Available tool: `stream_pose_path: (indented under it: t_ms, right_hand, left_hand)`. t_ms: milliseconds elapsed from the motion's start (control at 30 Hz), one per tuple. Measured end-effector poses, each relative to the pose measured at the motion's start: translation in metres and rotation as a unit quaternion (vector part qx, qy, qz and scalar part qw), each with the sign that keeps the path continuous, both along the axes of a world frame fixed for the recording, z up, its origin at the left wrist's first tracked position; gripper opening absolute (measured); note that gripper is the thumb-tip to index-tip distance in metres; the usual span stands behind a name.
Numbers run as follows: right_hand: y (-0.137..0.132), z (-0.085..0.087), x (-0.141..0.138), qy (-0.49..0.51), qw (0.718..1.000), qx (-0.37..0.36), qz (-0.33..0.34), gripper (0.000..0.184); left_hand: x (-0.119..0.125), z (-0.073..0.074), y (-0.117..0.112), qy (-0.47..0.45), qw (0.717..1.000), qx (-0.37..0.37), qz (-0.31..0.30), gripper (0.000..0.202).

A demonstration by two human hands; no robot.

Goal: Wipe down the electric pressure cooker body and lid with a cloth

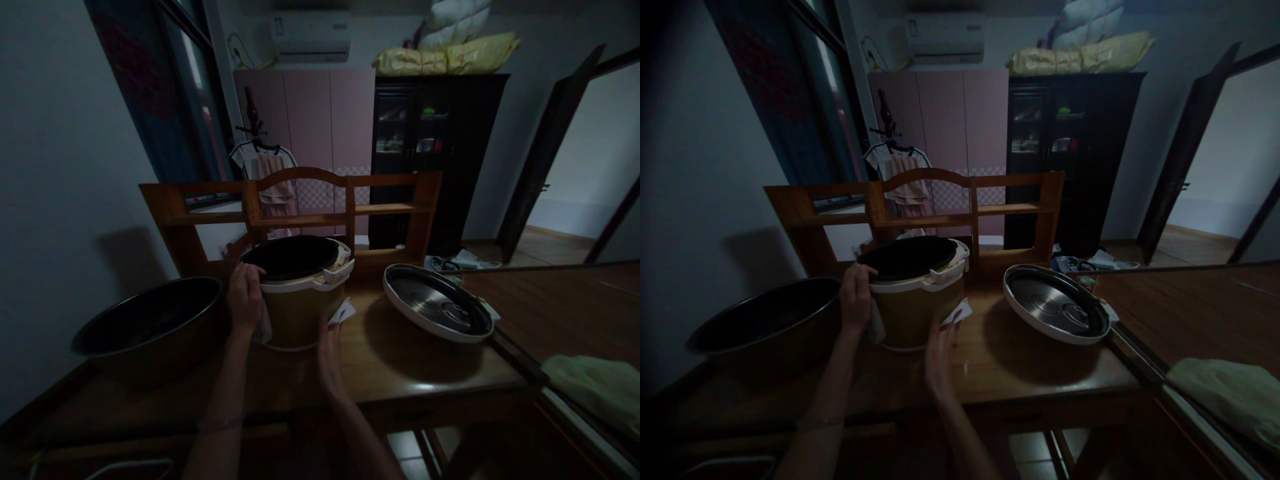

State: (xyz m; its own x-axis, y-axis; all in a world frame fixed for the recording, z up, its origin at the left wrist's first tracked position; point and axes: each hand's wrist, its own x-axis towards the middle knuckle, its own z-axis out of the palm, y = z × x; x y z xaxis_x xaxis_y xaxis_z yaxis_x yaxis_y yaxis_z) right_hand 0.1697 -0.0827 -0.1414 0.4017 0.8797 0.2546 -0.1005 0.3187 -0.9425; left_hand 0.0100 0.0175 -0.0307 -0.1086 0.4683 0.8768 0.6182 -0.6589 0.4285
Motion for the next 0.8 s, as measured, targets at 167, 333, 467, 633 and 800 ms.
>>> stream_pose_path:
  t_ms: [167,333,467,633,800]
  right_hand:
    - [-0.019,-0.008,-0.045,0.006,0.999,-0.050,-0.007,0.096]
    - [-0.038,-0.011,-0.086,0.015,0.997,-0.071,0.040,0.095]
    - [-0.050,-0.011,-0.108,0.035,0.992,-0.080,0.086,0.087]
    - [-0.069,-0.007,-0.112,0.071,0.988,-0.087,0.106,0.083]
    - [-0.058,0.000,-0.051,0.047,0.997,-0.062,-0.014,0.086]
  left_hand:
    - [0.001,0.000,-0.001,-0.008,1.000,0.008,-0.006,0.040]
    - [0.004,0.001,-0.002,-0.017,1.000,0.017,-0.008,0.041]
    - [0.003,0.001,-0.003,-0.014,1.000,0.011,-0.008,0.042]
    - [0.003,0.003,-0.004,-0.010,1.000,0.008,-0.007,0.043]
    - [0.004,0.003,-0.005,-0.016,1.000,0.017,-0.009,0.043]
